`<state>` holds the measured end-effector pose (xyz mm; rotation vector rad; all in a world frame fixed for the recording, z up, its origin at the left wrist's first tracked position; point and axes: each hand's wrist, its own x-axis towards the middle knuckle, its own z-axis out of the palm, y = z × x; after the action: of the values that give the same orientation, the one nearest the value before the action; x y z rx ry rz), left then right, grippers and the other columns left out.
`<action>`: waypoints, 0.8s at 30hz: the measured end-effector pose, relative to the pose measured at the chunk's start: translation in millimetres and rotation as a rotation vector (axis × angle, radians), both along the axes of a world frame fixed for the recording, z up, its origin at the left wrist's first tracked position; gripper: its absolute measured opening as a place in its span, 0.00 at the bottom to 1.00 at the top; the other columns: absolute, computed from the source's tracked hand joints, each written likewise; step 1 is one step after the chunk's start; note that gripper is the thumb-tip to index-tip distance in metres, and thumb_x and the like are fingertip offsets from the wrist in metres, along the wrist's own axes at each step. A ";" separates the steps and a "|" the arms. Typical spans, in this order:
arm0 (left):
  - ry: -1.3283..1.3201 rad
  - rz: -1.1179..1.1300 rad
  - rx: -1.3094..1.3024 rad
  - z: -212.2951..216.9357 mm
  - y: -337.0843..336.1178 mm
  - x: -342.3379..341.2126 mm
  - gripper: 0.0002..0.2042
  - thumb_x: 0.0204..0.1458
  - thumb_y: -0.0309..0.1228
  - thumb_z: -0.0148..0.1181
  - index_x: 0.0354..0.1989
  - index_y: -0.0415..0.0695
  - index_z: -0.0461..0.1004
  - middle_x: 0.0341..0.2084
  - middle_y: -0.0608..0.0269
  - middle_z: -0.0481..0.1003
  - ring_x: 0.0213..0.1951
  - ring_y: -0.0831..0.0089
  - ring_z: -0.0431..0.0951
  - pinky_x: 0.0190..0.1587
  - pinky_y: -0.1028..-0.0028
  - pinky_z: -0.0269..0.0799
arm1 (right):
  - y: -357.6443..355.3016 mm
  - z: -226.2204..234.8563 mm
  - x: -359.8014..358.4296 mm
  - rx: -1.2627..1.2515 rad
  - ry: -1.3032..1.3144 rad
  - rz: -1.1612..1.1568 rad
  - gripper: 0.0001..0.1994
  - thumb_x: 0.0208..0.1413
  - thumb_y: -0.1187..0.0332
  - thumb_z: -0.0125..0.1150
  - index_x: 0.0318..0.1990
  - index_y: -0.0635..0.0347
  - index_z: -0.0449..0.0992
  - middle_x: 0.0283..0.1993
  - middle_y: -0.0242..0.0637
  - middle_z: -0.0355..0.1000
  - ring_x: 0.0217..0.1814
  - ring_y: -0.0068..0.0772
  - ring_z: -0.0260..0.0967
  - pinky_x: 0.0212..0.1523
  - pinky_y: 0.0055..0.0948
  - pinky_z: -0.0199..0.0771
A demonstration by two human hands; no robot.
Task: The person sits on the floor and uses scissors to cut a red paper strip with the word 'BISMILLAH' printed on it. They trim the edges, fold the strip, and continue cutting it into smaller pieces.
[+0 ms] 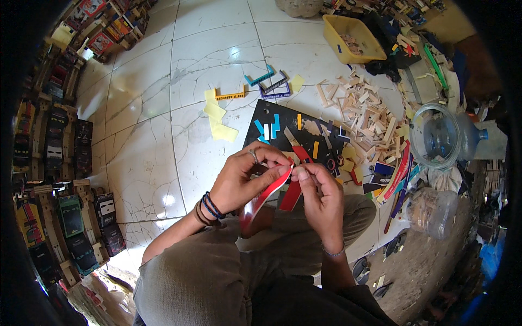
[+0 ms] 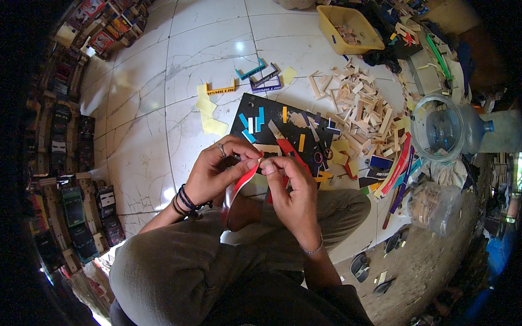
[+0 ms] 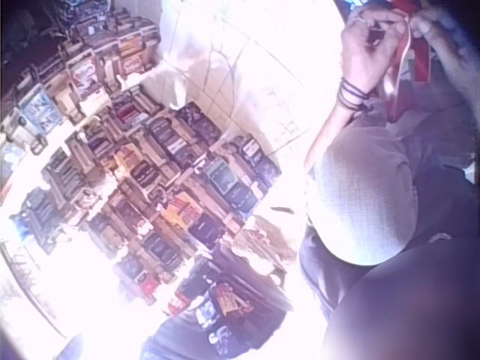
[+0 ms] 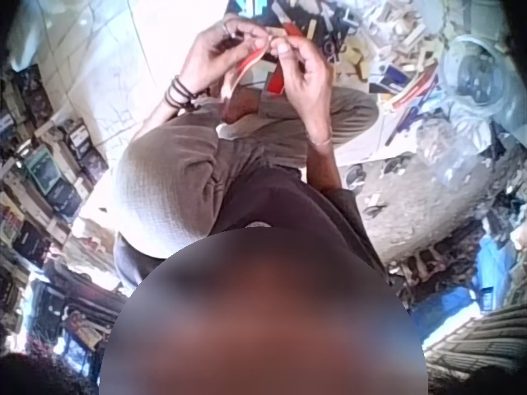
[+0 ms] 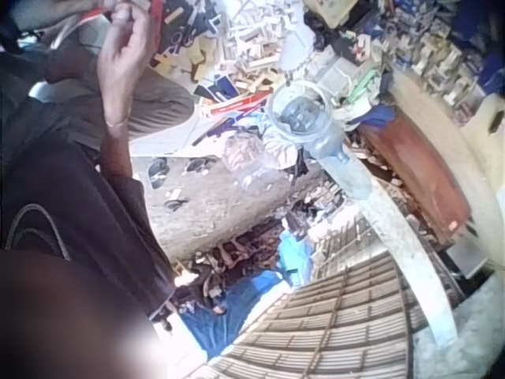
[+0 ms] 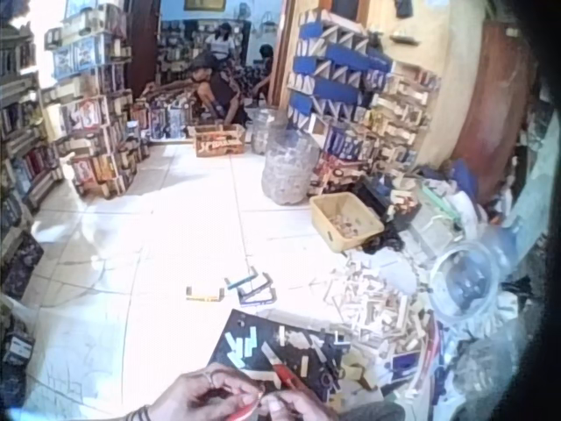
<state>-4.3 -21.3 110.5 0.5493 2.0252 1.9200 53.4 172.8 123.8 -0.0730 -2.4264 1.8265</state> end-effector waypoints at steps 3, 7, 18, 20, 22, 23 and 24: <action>0.156 0.009 -0.023 -0.2 0.3 -3.0 0.11 0.58 0.23 0.67 0.49 0.41 0.82 0.46 0.58 0.78 0.50 0.68 0.80 0.54 0.70 0.76 | 0.7 -2.1 0.7 -0.034 -0.023 -0.033 0.08 0.66 0.69 0.62 0.45 0.66 0.79 0.39 0.39 0.80 0.38 0.28 0.77 0.42 0.29 0.75; 0.157 0.012 0.002 -0.8 0.3 -2.6 0.11 0.58 0.23 0.67 0.49 0.41 0.82 0.46 0.58 0.79 0.50 0.68 0.78 0.54 0.68 0.75 | 1.7 -3.8 1.7 -0.021 -0.067 -0.046 0.09 0.66 0.68 0.63 0.44 0.67 0.79 0.38 0.40 0.80 0.37 0.27 0.76 0.41 0.29 0.75; 0.170 0.047 -0.007 -2.4 -0.8 -2.4 0.13 0.55 0.22 0.69 0.48 0.43 0.84 0.46 0.58 0.79 0.49 0.67 0.80 0.53 0.70 0.77 | 2.4 -1.5 1.7 0.066 -0.067 0.002 0.07 0.68 0.71 0.59 0.44 0.67 0.78 0.38 0.34 0.78 0.40 0.20 0.73 0.43 0.22 0.71; 0.170 0.051 0.003 -2.5 -0.2 -2.8 0.12 0.55 0.22 0.69 0.49 0.43 0.84 0.46 0.58 0.78 0.49 0.67 0.81 0.52 0.71 0.77 | 1.6 -1.7 1.5 0.039 -0.041 -0.018 0.07 0.66 0.70 0.62 0.42 0.66 0.80 0.36 0.39 0.79 0.36 0.27 0.74 0.40 0.28 0.74; 0.148 0.040 0.001 -1.6 -0.5 -2.5 0.12 0.56 0.23 0.68 0.49 0.42 0.83 0.46 0.58 0.78 0.49 0.68 0.80 0.53 0.70 0.77 | 1.6 -1.2 1.3 0.066 -0.024 0.009 0.07 0.68 0.72 0.59 0.44 0.67 0.78 0.38 0.35 0.79 0.39 0.20 0.73 0.42 0.22 0.72; 0.127 0.028 -0.007 -0.6 -1.3 -1.8 0.11 0.58 0.24 0.68 0.49 0.41 0.83 0.47 0.58 0.78 0.50 0.68 0.79 0.54 0.70 0.76 | 1.4 -1.0 1.1 0.074 0.001 0.023 0.07 0.69 0.72 0.58 0.44 0.67 0.78 0.38 0.32 0.78 0.40 0.17 0.72 0.43 0.19 0.70; 0.109 0.015 -0.013 0.5 -1.8 -1.3 0.11 0.59 0.25 0.67 0.49 0.40 0.82 0.47 0.58 0.78 0.50 0.69 0.79 0.54 0.69 0.75 | 0.9 -0.8 0.9 0.079 -0.010 0.015 0.06 0.69 0.72 0.58 0.44 0.67 0.78 0.38 0.33 0.78 0.40 0.17 0.72 0.43 0.19 0.71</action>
<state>-5.7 -23.1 111.0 0.6503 2.1121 1.9238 54.3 173.7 123.0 -0.0585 -2.5094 1.7381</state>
